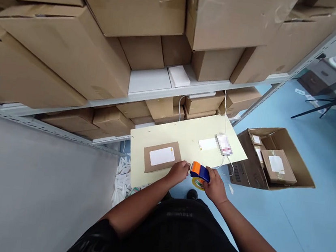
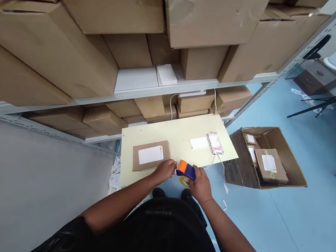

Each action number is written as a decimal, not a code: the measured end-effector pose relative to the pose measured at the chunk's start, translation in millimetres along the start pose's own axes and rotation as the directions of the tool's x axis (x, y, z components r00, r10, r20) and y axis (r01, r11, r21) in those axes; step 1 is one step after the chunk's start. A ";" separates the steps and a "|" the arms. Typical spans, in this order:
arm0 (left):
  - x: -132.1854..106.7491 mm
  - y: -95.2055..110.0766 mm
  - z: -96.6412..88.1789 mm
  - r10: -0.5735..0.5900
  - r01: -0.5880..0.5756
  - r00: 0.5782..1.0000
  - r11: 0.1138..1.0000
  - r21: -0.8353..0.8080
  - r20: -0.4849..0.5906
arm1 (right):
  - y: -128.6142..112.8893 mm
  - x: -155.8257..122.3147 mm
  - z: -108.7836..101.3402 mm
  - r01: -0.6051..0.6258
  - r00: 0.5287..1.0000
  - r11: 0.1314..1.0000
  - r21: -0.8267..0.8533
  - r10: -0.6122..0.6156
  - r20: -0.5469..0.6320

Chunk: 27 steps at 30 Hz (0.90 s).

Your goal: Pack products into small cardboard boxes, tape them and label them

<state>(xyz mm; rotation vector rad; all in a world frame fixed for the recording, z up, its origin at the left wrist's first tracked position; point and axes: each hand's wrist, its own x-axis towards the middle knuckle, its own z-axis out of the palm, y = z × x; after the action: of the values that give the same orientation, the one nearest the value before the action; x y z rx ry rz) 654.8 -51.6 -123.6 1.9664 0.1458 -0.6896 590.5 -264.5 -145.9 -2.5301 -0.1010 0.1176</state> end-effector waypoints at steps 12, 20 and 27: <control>66.7 39.6 -1.5 -0.007 -0.068 0.995 0.673 0.737 0.098 | 49.6 -2.5 13.1 -0.145 0.965 0.977 0.157 0.104 0.240; 156.2 41.5 -23.9 -0.096 -0.104 0.979 0.527 0.843 0.181 | 65.8 -29.7 49.2 -0.458 0.817 0.857 0.237 0.300 0.493; 191.6 23.5 -14.4 -0.134 -0.135 0.967 0.444 0.886 0.215 | 34.9 -17.2 69.9 -0.487 0.796 0.844 0.225 0.322 0.513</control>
<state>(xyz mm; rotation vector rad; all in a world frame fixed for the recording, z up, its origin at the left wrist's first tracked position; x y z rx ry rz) 828.7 -87.0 -201.1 2.8649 -0.5153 -1.1784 567.5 -255.2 -222.0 -2.0801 0.2724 0.8402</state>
